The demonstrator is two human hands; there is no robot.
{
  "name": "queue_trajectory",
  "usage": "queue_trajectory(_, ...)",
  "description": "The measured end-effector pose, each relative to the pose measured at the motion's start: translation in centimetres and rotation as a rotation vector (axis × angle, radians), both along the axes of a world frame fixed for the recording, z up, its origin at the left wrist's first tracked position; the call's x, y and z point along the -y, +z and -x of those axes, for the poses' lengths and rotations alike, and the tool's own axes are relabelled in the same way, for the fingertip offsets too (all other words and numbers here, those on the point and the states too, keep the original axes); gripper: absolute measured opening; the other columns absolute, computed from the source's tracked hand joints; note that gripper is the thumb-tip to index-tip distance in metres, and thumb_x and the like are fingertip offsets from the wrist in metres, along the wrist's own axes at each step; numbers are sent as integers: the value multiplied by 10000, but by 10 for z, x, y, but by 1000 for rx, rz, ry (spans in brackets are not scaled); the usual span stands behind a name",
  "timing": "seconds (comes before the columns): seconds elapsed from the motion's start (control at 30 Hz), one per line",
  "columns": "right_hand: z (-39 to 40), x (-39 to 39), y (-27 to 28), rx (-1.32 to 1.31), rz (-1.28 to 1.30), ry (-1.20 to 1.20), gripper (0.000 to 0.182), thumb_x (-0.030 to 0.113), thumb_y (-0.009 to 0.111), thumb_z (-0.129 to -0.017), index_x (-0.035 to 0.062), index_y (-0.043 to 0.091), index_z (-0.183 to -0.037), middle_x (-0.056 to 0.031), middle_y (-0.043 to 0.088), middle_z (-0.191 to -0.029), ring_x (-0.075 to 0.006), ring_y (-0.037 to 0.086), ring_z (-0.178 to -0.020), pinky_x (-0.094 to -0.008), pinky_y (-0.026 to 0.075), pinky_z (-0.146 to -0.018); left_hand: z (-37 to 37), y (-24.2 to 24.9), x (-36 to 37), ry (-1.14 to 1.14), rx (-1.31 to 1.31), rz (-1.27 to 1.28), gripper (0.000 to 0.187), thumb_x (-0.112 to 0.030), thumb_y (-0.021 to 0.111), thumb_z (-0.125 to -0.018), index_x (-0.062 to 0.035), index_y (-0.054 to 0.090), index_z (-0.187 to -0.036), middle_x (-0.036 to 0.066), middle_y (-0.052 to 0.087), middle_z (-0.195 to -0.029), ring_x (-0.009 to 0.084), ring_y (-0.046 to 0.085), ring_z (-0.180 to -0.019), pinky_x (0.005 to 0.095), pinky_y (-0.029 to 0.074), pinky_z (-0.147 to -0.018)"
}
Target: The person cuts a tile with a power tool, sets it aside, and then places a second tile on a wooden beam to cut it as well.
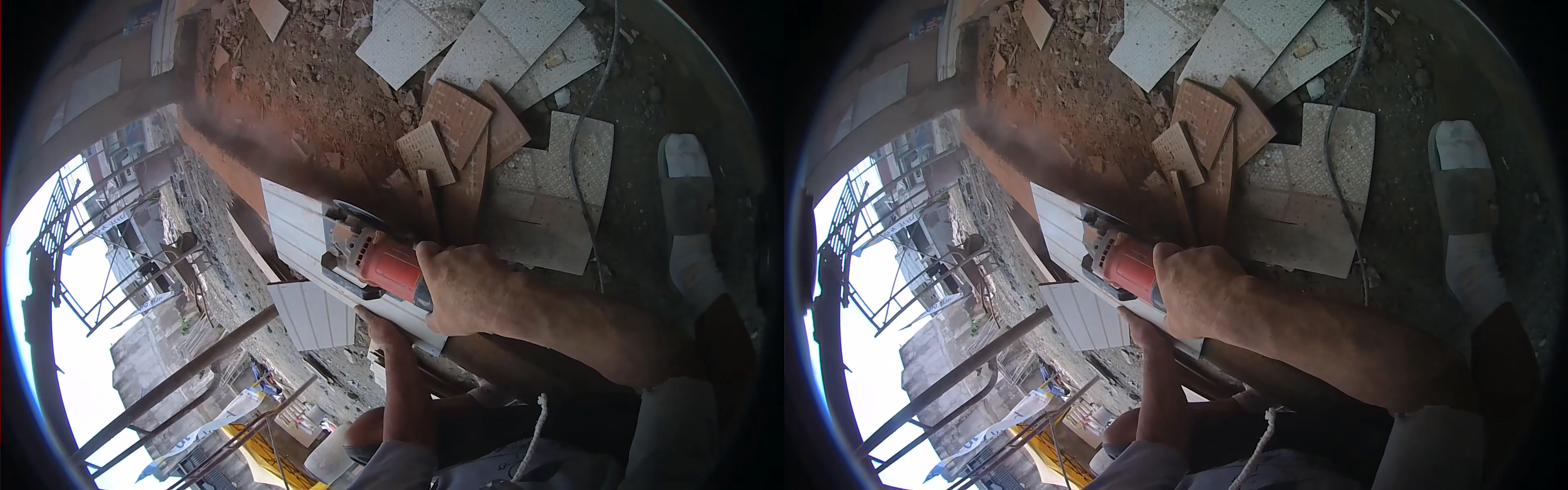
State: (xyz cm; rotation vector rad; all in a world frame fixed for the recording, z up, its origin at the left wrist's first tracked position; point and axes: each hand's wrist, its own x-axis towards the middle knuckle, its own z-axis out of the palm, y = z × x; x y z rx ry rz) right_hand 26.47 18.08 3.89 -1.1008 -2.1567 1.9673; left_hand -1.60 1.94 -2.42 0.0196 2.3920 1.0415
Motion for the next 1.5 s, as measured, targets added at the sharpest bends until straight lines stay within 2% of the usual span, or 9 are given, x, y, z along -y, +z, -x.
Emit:
queue_trajectory(0.13,-1,4,-2,-13,-28,-39,690,237,737,-694,-118,418,-1191,-257,670,-943,-327,710,-872,-390,577,-796,-5,3,-2,13,1,-13,861,-700,321,-953,38,481,-1365,177,594,-1255,300,602,-1104,387,486,-961)
queue_trajectory(0.23,-2,4,-1,-14,-29,-19,726,243,741,-693,-132,404,-1216,-260,667,-943,-336,708,-874,-390,577,-794,-14,8,-8,18,-47,47,870,-705,324,-949,42,477,-1367,184,588,-1263,303,601,-1104,385,486,-960)
queue_trajectory(0.4,-7,0,2,1,19,20,794,242,736,-699,-162,365,-1273,-272,660,-948,-352,702,-879,-392,575,-808,-5,4,-3,-14,-34,1,879,-705,336,-946,49,464,-1380,194,576,-1283,307,600,-1112,389,489,-958)
queue_trajectory(0.73,-11,10,-2,13,13,12,786,252,733,-709,-159,367,-1270,-284,650,-977,-357,692,-907,-410,562,-837,-13,7,-8,12,-54,-2,904,-706,367,-937,80,453,-1375,217,561,-1295,318,605,-1109,399,503,-941)
queue_trajectory(0.93,-13,4,1,16,29,40,755,239,726,-703,-150,383,-1252,-284,653,-975,-353,695,-899,-406,564,-833,-7,3,-4,15,-22,-14,925,-719,373,-928,94,460,-1362,223,564,-1285,326,606,-1098,398,499,-939)
queue_trajectory(1.2,-10,-1,0,14,-5,2,607,209,717,-679,-117,445,-1113,-251,673,-840,-357,709,-816,-414,577,-781,-8,4,-6,-8,-80,47,921,-717,383,-929,109,496,-1320,212,598,-1232,297,612,-1067,374,493,-918)
queue_trajectory(1.33,-8,-8,3,19,13,29,617,214,723,-676,-117,442,-1115,-255,675,-853,-356,708,-828,-409,577,-790,-7,5,-7,-19,-74,59,904,-713,385,-931,106,522,-1288,206,610,-1204,292,616,-1046,376,494,-908)
queue_trajectory(1.4,-6,-15,6,34,18,64,569,179,703,-721,-120,452,-1134,-258,680,-937,-320,720,-883,-370,582,-790,-15,11,-12,0,-91,97,902,-713,385,-931,107,526,-1282,208,612,-1201,293,617,-1043,376,494,-907)
queue_trajectory(1.5,-1,-21,7,14,21,67,583,182,703,-713,-125,450,-1140,-266,677,-950,-327,718,-890,-370,580,-801,-22,14,-16,1,-111,106,902,-712,387,-931,109,531,-1276,213,611,-1201,298,619,-1044,378,493,-907)
